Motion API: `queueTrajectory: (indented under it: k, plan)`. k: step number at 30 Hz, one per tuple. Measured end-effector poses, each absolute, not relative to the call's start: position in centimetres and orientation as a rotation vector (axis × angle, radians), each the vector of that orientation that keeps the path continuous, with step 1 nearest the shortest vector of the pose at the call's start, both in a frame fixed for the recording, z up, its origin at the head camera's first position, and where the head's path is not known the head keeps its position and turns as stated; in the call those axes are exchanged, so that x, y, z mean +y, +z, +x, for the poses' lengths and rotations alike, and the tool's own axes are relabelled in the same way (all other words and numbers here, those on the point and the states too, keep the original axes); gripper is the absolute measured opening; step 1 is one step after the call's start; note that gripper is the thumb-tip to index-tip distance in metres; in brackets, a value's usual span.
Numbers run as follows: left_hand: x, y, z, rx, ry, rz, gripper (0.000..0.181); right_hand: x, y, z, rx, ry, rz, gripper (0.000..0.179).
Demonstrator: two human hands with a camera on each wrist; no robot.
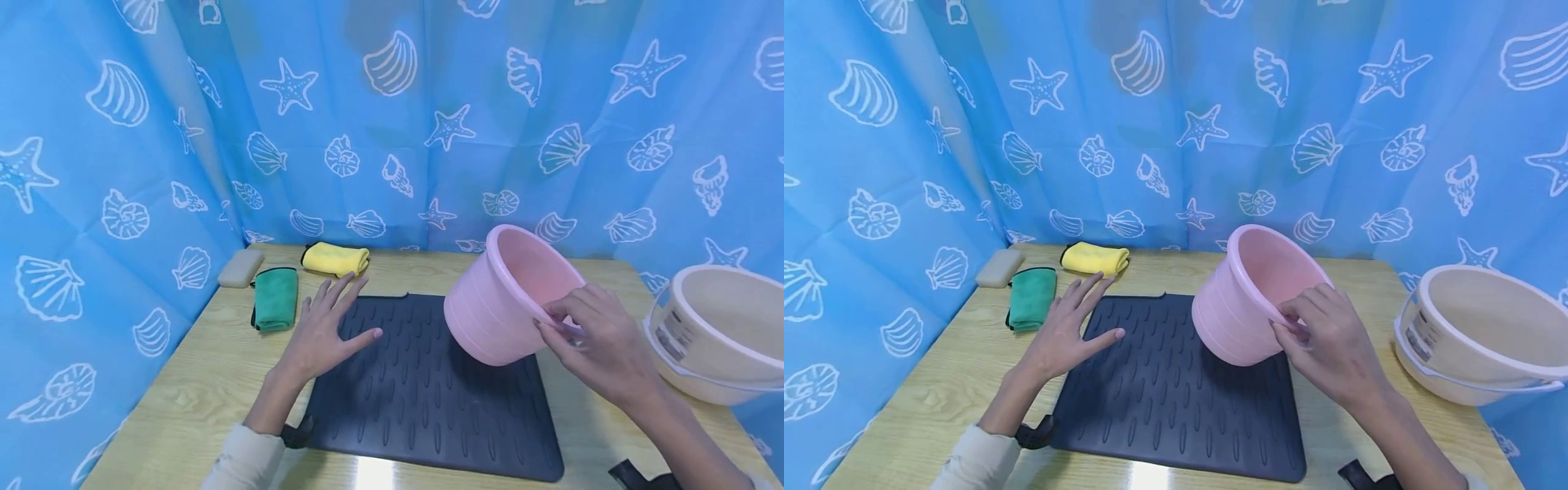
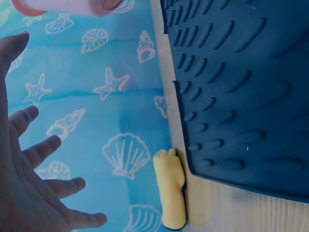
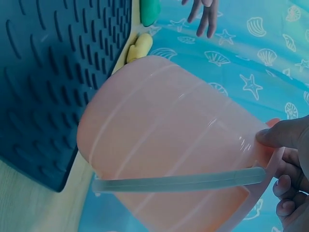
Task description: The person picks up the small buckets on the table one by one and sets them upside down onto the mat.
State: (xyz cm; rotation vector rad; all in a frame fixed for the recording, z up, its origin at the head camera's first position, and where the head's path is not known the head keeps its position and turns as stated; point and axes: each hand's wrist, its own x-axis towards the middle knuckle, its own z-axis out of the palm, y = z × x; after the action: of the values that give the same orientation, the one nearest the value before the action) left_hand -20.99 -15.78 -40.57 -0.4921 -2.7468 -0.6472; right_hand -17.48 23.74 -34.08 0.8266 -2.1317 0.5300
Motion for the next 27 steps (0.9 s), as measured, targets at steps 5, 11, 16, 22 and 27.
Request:
queueTrajectory:
  k: [5, 11, 16, 22, 27]
  plan:
    - [-15.5, -40.6, -21.1, -2.760, -0.656, -0.499, 0.087, 23.7, -34.4, -17.3, -2.122, 0.570, 0.800, 0.045]
    - [-15.5, -40.3, -21.4, -2.751, -0.638, -0.509, 0.088, 23.3, -34.4, -17.5, -2.108, 0.639, 0.800, 0.041]
    - [-15.3, -40.5, -21.3, -2.721, -0.637, -0.515, 0.088, 23.1, -34.6, -17.5, -2.097, 0.681, 0.799, 0.031]
    - [-14.8, -40.8, -21.2, -2.754, -0.652, -0.546, 0.090, 23.2, -34.8, -16.9, -2.114, 0.699, 0.760, 0.014]
    - [-14.3, -40.6, -21.4, -2.706, -0.670, -0.553, 0.090, 23.3, -34.5, -16.6, -2.102, 0.723, 0.730, 0.020]
